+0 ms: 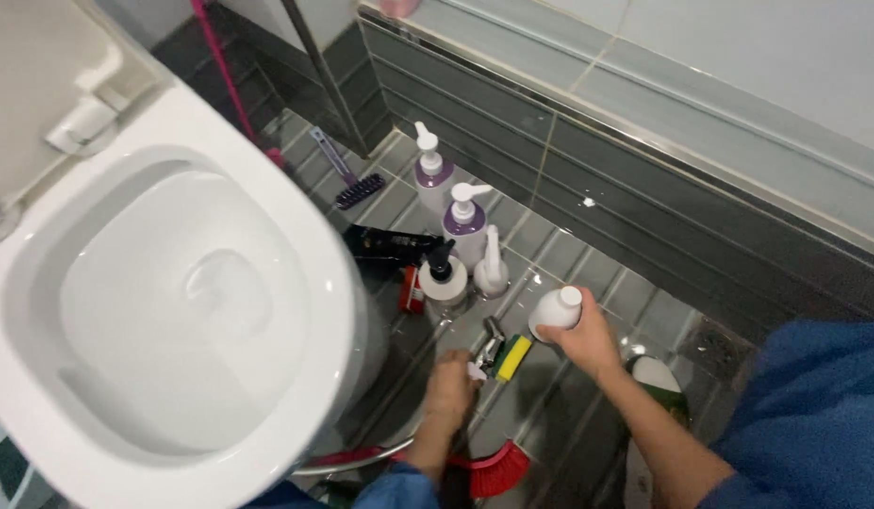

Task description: The person cleans a bathroom using a handheld bidet sprayer and a yellow sponge. They wipe the toilet seat, a tiled ledge, and the floor, then rinse and wipe several bottles of cleaning products before placing them back on the ledge.

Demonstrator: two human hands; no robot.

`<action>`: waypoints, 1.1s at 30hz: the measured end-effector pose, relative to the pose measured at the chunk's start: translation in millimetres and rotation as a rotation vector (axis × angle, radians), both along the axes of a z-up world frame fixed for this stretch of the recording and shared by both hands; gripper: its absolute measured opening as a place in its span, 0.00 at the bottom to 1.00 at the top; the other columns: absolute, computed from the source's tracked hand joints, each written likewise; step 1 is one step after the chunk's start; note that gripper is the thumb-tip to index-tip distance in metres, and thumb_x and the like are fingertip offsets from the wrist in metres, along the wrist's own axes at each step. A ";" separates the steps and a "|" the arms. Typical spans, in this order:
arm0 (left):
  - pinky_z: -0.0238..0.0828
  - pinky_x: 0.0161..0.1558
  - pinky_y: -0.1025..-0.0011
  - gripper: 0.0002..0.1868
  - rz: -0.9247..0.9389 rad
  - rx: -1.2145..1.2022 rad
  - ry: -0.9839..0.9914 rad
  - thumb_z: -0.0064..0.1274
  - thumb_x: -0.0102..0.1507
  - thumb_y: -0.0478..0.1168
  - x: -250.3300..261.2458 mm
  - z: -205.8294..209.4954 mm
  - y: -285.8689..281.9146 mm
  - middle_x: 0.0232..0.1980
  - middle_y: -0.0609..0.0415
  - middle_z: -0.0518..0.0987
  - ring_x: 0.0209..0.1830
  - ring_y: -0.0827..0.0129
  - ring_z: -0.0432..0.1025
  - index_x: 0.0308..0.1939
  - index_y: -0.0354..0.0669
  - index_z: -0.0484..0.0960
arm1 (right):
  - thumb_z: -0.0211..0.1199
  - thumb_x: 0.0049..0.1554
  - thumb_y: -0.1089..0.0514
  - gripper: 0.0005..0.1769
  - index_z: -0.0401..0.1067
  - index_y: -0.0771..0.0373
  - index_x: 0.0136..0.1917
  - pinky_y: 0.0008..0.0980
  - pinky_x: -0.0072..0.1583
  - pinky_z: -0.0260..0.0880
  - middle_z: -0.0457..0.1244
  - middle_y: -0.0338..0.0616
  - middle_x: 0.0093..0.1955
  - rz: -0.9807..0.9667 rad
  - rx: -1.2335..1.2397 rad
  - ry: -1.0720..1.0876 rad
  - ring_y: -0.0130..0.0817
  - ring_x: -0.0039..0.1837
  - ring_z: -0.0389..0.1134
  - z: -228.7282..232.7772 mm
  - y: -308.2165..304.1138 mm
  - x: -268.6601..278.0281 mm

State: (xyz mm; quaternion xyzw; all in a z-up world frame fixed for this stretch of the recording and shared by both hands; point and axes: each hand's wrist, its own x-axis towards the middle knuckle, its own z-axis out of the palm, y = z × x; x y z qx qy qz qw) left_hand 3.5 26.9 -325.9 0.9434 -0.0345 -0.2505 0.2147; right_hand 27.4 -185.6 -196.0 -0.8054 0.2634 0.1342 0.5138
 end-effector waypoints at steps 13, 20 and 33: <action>0.55 0.55 0.56 0.31 0.168 -0.099 0.209 0.29 0.60 0.66 16.7 -13.3 -37.6 0.52 0.45 0.68 0.55 0.51 0.63 0.54 0.49 0.61 | 0.72 0.37 0.52 0.44 0.52 0.43 0.63 0.49 0.67 0.49 0.54 0.45 0.64 -0.076 0.001 0.092 0.46 0.68 0.50 -48.5 -6.5 11.6; 0.59 0.41 0.56 0.23 0.067 -0.430 -0.124 0.44 0.59 0.54 6.7 86.9 -51.3 0.42 0.38 0.70 0.44 0.44 0.65 0.43 0.37 0.63 | 0.68 0.35 0.52 0.40 0.55 0.44 0.60 0.35 0.52 0.59 0.62 0.36 0.53 -0.012 -0.097 0.033 0.39 0.54 0.62 -29.9 -5.1 21.7; 0.48 0.27 0.71 0.16 -0.234 -0.615 0.078 0.43 0.62 0.50 11.8 257.9 -39.9 0.21 0.60 0.60 0.22 0.73 0.53 0.28 0.43 0.63 | 0.61 0.39 0.50 0.28 0.62 0.48 0.55 0.31 0.46 0.63 0.63 0.39 0.46 0.150 0.339 -0.133 0.33 0.45 0.63 22.2 1.4 51.3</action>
